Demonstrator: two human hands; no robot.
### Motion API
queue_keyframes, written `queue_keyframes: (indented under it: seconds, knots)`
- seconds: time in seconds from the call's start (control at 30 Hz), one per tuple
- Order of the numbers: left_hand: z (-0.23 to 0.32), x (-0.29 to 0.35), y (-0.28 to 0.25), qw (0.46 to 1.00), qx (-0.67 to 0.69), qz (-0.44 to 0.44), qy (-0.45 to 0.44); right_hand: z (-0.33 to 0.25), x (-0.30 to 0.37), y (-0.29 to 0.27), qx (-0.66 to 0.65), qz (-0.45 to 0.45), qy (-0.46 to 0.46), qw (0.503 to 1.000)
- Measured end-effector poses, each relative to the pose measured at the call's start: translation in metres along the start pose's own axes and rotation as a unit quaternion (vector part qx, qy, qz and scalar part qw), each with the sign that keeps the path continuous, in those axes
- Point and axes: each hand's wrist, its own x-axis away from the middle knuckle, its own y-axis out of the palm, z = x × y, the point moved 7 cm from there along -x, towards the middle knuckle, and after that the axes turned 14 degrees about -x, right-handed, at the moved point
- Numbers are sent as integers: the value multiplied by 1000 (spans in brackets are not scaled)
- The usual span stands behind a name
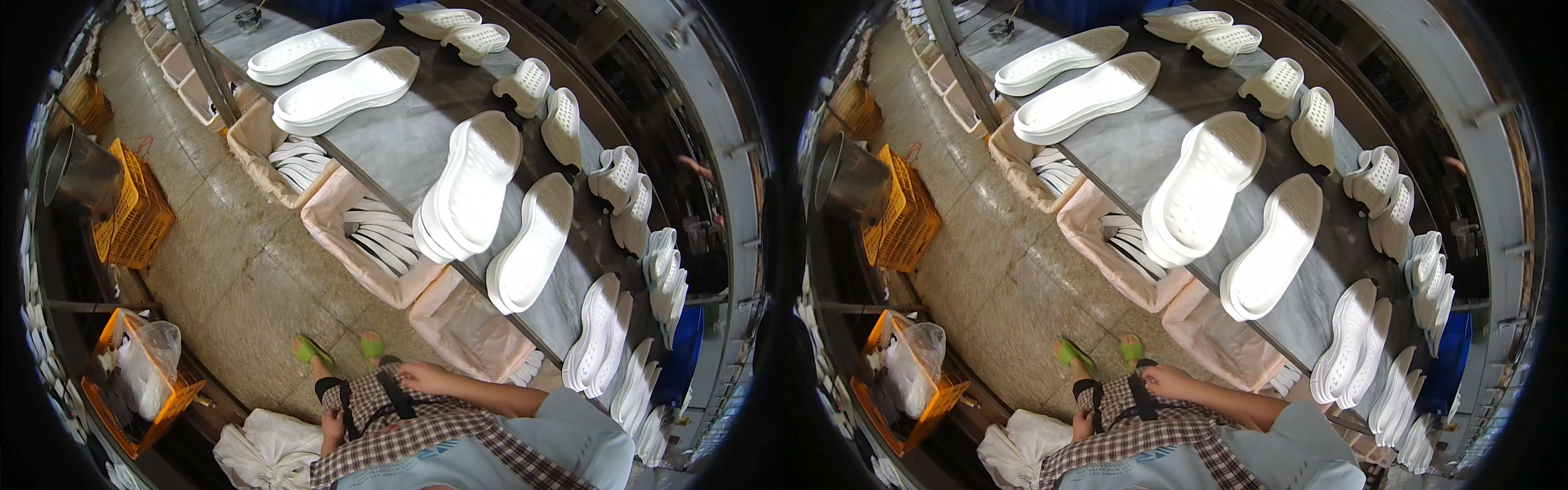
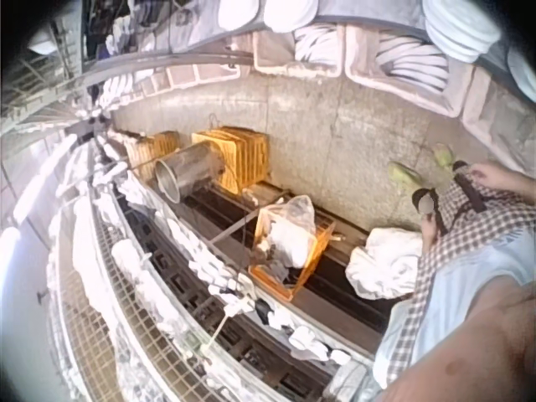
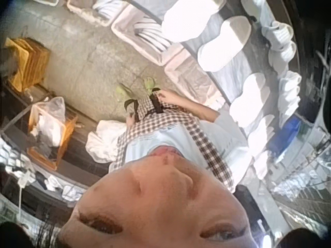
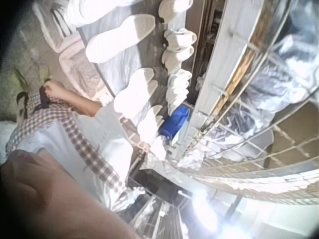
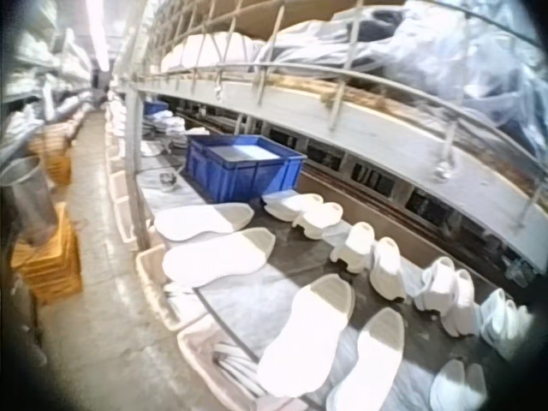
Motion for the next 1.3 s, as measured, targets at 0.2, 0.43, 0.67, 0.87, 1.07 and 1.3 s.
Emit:
queue_keyframes:
  seconds: [0.2,0.43,0.67,0.87,1.07,1.3]
  knots:
    - [11,-32,-58,998,22,-57,-31,-23,-34,9,-27,27,27,999]
    - [-5,-92,-148,995,81,-64,-14,-86,-106,43,4,8,27,1000]
    - [-98,-122,-259,998,57,3,-32,-221,-200,88,30,-22,-70,997]
    - [-188,-164,-302,978,167,59,-114,-270,-258,107,71,-75,-36,994]
    - [-155,-174,-333,958,244,-82,-127,-273,-315,112,90,-97,-8,991]
    - [-87,-211,-424,977,81,-102,-169,-284,-396,106,26,-116,39,992]
